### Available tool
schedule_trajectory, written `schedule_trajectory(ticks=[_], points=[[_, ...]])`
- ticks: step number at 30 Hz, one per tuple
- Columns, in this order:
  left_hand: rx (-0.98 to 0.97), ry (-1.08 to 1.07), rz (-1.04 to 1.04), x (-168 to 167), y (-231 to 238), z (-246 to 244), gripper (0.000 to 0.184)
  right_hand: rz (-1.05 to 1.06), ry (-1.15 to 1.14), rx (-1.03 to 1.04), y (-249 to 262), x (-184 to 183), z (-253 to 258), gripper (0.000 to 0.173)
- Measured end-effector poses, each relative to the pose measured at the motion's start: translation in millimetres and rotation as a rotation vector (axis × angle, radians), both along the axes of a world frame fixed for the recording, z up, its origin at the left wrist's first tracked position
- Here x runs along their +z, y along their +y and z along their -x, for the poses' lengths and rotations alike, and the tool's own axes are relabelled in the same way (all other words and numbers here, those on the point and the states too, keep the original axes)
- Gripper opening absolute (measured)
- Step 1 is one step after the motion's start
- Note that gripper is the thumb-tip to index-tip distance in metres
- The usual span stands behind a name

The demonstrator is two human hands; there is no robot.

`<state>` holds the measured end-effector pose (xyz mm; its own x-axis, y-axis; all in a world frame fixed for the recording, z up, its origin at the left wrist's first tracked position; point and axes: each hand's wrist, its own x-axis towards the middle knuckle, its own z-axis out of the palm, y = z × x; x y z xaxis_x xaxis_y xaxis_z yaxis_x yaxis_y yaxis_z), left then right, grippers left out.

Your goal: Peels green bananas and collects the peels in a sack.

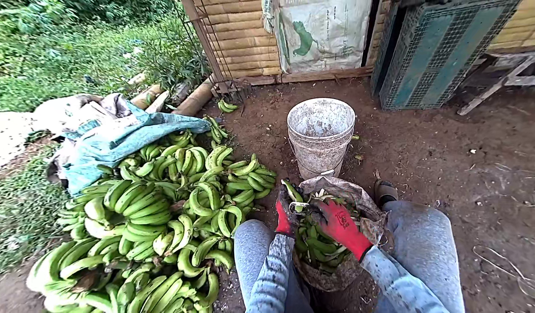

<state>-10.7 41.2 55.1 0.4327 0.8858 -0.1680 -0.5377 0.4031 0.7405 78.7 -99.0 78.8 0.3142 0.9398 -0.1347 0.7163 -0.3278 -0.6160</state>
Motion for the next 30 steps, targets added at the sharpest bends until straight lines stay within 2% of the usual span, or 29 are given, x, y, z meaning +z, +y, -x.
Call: schedule_trajectory(ticks=[4, 7, 8, 10, 13, 15, 18, 19, 22, 25, 26, 28, 30], points=[[-0.017, -0.042, 0.006, 0.8, -5.5, -0.2, 0.043, 0.051, -0.054, -0.062, 11.7, 5.0, -3.9, 0.049], [-0.017, 0.022, -0.060, -2.4, -10.6, 2.6, 0.042, 0.035, -0.018, -0.084, 16.4, 3.8, -8.9, 0.047], [-0.020, 0.093, -0.113, -3.1, -10.1, 2.5, 0.043, 0.015, -0.010, -0.091, 15.5, 1.3, -9.6, 0.046], [-0.010, 0.377, -0.283, -9.5, -11.4, 3.0, 0.046, 0.015, -0.046, -0.087, 13.5, -3.6, -13.2, 0.046], [0.027, 0.758, -0.434, -6.5, -19.2, 2.7, 0.043, 0.046, -0.092, -0.085, 17.9, -7.3, -16.6, 0.047], [-0.061, 0.883, -0.493, 0.8, -31.2, 3.1, 0.040, 0.053, -0.034, -0.142, 21.2, -13.2, -25.8, 0.046], [-0.337, 0.994, -0.499, 3.1, -39.9, 10.0, 0.044, 0.076, 0.061, -0.271, 31.2, -25.0, -51.2, 0.044], [-0.341, 0.993, -0.480, 0.8, -38.8, 10.2, 0.044, 0.079, 0.077, -0.294, 31.3, -26.7, -56.6, 0.042], [-0.174, 0.733, -0.329, -6.0, -15.6, 7.0, 0.045, -0.068, 0.089, -0.230, 23.0, -20.9, -46.8, 0.042], [-0.096, 0.225, -0.036, 2.4, -1.5, 6.6, 0.042, -0.257, 0.086, -0.080, 8.2, -19.8, -23.5, 0.042], [-0.114, 0.063, 0.058, 5.5, 0.3, 7.9, 0.048, -0.285, 0.059, -0.036, 5.8, -19.1, -17.5, 0.042], [-0.152, -0.114, 0.171, 6.0, -0.3, 10.8, 0.058, -0.269, -0.023, -0.006, 4.3, -14.8, -13.1, 0.042], [-0.182, -0.180, 0.187, 5.6, -3.5, 10.4, 0.058, -0.185, -0.086, -0.020, 7.9, -7.2, -15.6, 0.042]])
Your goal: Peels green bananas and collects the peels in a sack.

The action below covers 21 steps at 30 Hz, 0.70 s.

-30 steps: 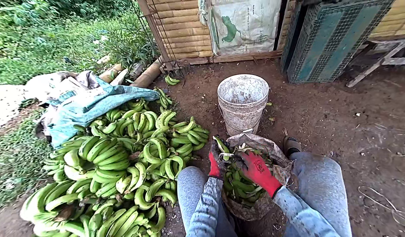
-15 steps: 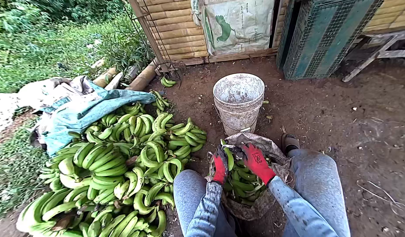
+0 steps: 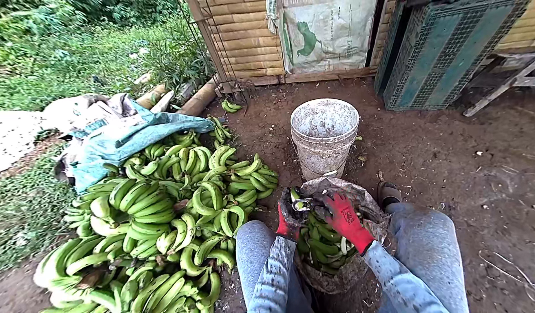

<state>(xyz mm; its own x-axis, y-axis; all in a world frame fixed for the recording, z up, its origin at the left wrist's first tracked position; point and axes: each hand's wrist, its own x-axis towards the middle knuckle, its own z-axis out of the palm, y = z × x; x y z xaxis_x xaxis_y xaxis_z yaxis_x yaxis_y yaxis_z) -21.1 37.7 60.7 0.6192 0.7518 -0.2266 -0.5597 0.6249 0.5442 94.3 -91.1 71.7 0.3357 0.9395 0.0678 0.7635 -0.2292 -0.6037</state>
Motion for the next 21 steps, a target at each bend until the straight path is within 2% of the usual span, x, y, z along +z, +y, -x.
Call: schedule_trajectory(ticks=[2, 4, 6, 9, 12, 15, 18, 19, 21], points=[[0.003, 0.003, -0.039, 2.3, -4.5, -2.7, 0.053, 0.075, -0.023, -0.010, 5.8, 6.2, -2.7, 0.043], [0.068, 0.124, -0.161, -0.3, -9.0, -4.7, 0.037, 0.136, 0.006, -0.020, 8.8, 7.3, -3.4, 0.044], [0.128, 0.364, -0.358, -6.5, -12.8, -5.2, 0.035, 0.128, 0.034, -0.029, 10.2, 3.5, -3.2, 0.044], [0.139, 0.738, -0.698, -6.7, -21.7, -4.7, 0.042, 0.141, 0.087, -0.072, 14.0, -3.5, -7.1, 0.044], [0.148, 0.883, -0.760, -5.7, -29.8, -9.2, 0.038, 0.200, 0.154, -0.134, 19.3, -12.5, -9.8, 0.045], [-0.014, 1.004, -0.790, -15.3, -39.6, -12.9, 0.039, 0.245, 0.174, -0.240, 24.6, -21.4, -23.9, 0.044], [0.016, 0.967, -0.631, -24.5, -27.4, -13.5, 0.036, 0.192, 0.195, -0.285, 20.8, -22.7, -30.6, 0.044], [0.043, 0.856, -0.530, -24.0, -19.0, -13.7, 0.035, 0.128, 0.210, -0.252, 15.5, -20.9, -32.6, 0.043], [0.004, 0.499, -0.278, -15.0, -5.2, -9.3, 0.035, -0.001, 0.280, -0.062, 2.0, -13.9, -33.1, 0.041]])
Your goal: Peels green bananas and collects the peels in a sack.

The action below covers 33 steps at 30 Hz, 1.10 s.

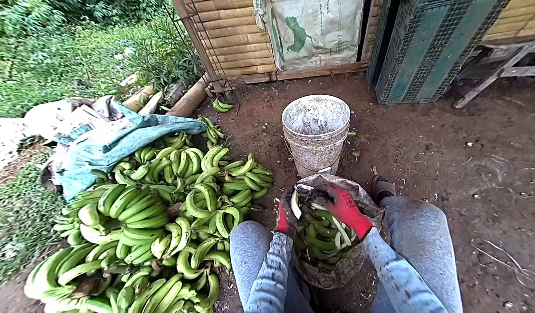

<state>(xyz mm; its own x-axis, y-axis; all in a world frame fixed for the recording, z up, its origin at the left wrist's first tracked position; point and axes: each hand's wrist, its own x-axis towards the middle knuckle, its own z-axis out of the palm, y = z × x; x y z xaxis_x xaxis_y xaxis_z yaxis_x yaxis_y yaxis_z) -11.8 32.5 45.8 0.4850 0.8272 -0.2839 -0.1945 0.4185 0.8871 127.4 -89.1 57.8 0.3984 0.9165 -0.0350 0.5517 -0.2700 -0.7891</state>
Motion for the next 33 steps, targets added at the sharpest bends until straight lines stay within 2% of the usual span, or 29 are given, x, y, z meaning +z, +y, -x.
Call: schedule_trajectory(ticks=[2, 3, 6, 10, 12, 16, 20, 23, 25, 27, 29, 30, 32, 33], points=[[-0.057, -0.299, 0.204, 4.6, 7.2, 3.7, 0.041, -0.077, -0.007, 0.233, -7.8, 4.7, 3.9, 0.039], [-0.080, -0.353, 0.225, 5.9, 7.4, 4.0, 0.042, -0.072, -0.060, 0.300, -8.4, 5.4, 6.6, 0.038], [-0.079, -0.248, 0.074, 8.1, 1.6, 5.6, 0.038, 0.041, -0.168, 0.303, -7.8, 9.7, 12.4, 0.043], [-0.004, -0.230, -0.029, 2.2, 4.2, 9.4, 0.036, -0.040, -0.118, 0.302, -9.9, 14.3, 12.8, 0.040], [-0.010, -0.168, -0.120, 1.2, -0.9, 11.7, 0.034, -0.008, -0.121, 0.330, -7.2, 15.6, 11.7, 0.040], [-0.108, 0.014, -0.266, 2.6, -5.3, 17.4, 0.035, 0.106, -0.113, 0.133, 0.9, 12.9, 15.4, 0.044], [-0.194, 0.334, -0.425, 11.6, -18.0, 18.4, 0.032, 0.204, -0.110, -0.097, 6.8, 12.6, 6.0, 0.046], [-0.023, 0.480, -0.510, 23.9, -14.4, 2.2, 0.030, 0.179, -0.097, -0.197, 1.9, 12.7, 0.9, 0.045], [0.094, 0.418, -0.653, 52.4, 12.3, -21.3, 0.036, 0.161, -0.097, -0.223, 1.0, 15.8, -2.4, 0.044], [0.179, 0.323, -0.803, 97.9, 47.8, -57.9, 0.045, 0.166, -0.102, -0.208, -0.2, 13.9, -1.8, 0.043], [0.194, 0.306, -0.890, 133.7, 80.9, -88.8, 0.058, 0.180, -0.100, -0.192, -2.9, 9.4, 2.5, 0.042], [0.169, 0.331, -0.901, 141.2, 90.7, -95.6, 0.064, 0.189, -0.105, -0.196, -3.8, 9.7, 3.2, 0.042], [0.092, 0.427, -0.858, 124.8, 90.0, -87.4, 0.059, 0.181, -0.106, -0.228, -4.8, 13.5, 0.4, 0.039], [0.034, 0.528, -0.821, 99.0, 80.4, -72.4, 0.051, 0.167, -0.100, -0.251, -4.6, 14.5, -1.1, 0.039]])
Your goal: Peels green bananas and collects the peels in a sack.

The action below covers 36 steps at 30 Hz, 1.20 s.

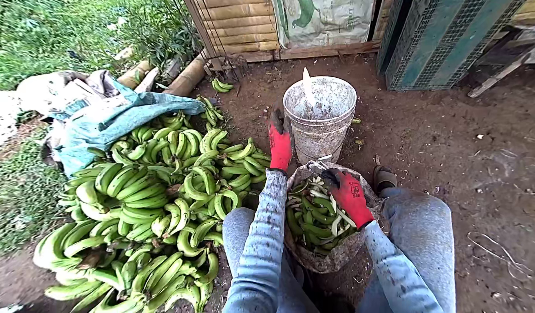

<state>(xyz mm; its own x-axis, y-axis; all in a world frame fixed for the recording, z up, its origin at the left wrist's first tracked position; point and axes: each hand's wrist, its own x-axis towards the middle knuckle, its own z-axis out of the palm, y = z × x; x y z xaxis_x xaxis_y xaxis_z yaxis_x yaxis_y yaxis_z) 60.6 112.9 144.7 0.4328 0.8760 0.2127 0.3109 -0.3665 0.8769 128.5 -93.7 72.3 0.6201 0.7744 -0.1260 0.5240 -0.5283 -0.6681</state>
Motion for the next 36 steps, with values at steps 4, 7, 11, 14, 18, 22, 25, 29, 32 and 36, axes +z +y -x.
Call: schedule_trajectory(ticks=[4, 7, 11, 14, 18, 22, 25, 29, 32, 36], points=[[-0.139, 1.017, 0.332, -117.1, -73.7, 72.4, 0.045, -0.006, 0.033, -0.009, 0.1, 0.8, 1.4, 0.042], [-0.051, 1.252, 0.395, -174.0, -112.5, 98.7, 0.056, 0.069, 0.053, 0.038, 1.0, 3.1, 5.5, 0.045], [-0.010, 1.210, 0.364, -183.4, -115.8, 106.5, 0.054, 0.199, 0.060, 0.117, -3.2, 1.2, 1.2, 0.043], [-0.020, 1.115, 0.280, -167.7, -106.9, 99.6, 0.059, 0.506, 0.086, 0.357, -11.1, -8.7, 3.7, 0.043], [-0.004, 0.912, 0.262, -156.6, -67.8, 90.6, 0.063, 0.869, 0.092, 0.653, -22.8, -21.6, 54.3, 0.048], [0.082, 0.648, 0.392, -150.3, -39.1, 89.9, 0.050, 0.880, 0.145, 0.883, -32.5, -40.5, 90.3, 0.054], [0.082, 0.172, 0.463, -124.6, -47.6, 86.4, 0.045, 0.633, 0.163, 0.709, -20.9, -13.8, 49.2, 0.047], [-0.170, -0.473, 0.626, -71.6, -65.5, 89.0, 0.042, 0.053, 0.083, 0.336, -16.2, 48.4, -4.3, 0.041], [-0.184, -0.579, 0.678, -39.1, -74.3, 89.5, 0.038, -0.210, 0.094, 0.406, -16.5, 47.9, 6.7, 0.040], [-0.215, -0.600, 0.742, -47.1, -93.8, 93.3, 0.042, -0.136, -0.033, 0.443, -13.1, 25.4, 29.0, 0.042]])
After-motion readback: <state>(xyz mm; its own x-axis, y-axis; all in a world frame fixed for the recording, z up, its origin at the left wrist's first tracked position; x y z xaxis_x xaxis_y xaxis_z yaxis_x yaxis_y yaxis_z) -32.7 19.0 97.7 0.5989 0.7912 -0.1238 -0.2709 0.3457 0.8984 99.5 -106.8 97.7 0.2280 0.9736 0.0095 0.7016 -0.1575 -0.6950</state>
